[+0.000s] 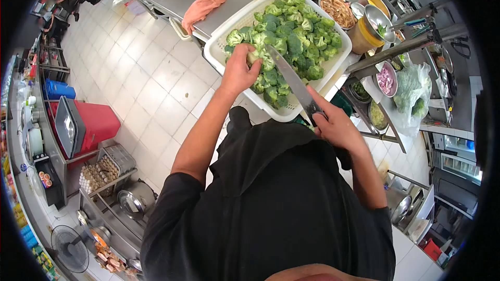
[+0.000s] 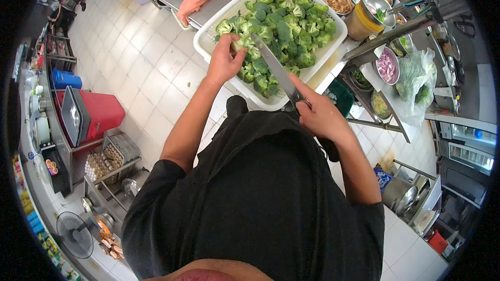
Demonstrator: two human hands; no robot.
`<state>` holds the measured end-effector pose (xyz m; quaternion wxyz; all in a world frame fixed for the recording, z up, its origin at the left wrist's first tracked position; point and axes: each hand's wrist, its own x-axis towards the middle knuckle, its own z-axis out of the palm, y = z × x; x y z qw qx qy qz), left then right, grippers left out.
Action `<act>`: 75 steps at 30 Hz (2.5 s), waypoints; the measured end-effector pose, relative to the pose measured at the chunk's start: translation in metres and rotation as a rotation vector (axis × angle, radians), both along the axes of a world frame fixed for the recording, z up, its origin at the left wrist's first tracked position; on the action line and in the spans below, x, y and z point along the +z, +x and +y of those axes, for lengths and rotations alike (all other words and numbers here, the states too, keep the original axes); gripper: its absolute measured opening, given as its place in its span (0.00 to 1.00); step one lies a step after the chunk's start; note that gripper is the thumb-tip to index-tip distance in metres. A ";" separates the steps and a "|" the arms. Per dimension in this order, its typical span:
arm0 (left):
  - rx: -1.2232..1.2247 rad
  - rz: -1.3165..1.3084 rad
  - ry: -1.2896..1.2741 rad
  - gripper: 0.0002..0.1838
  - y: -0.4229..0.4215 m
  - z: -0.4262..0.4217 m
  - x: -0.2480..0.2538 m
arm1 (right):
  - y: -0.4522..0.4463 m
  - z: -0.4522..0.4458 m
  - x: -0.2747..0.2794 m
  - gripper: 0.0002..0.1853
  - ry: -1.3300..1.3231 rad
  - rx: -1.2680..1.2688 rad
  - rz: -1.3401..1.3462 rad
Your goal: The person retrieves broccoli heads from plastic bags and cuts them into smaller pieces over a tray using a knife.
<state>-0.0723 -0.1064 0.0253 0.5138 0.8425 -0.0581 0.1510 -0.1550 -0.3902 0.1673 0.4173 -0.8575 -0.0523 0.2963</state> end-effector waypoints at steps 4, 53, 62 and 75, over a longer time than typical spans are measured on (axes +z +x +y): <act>0.022 0.043 0.029 0.20 -0.001 0.002 0.008 | -0.014 -0.017 -0.008 0.37 -0.062 -0.157 -0.074; -0.026 -0.113 0.477 0.19 0.003 0.019 0.019 | -0.027 -0.048 -0.034 0.38 0.026 -0.074 -0.065; 0.244 0.517 -0.575 0.12 0.031 0.028 0.012 | -0.024 -0.036 -0.019 0.39 -0.023 -0.086 -0.109; 0.218 0.576 -1.108 0.16 0.030 -0.002 0.004 | -0.008 -0.009 -0.063 0.47 -0.351 0.298 -0.300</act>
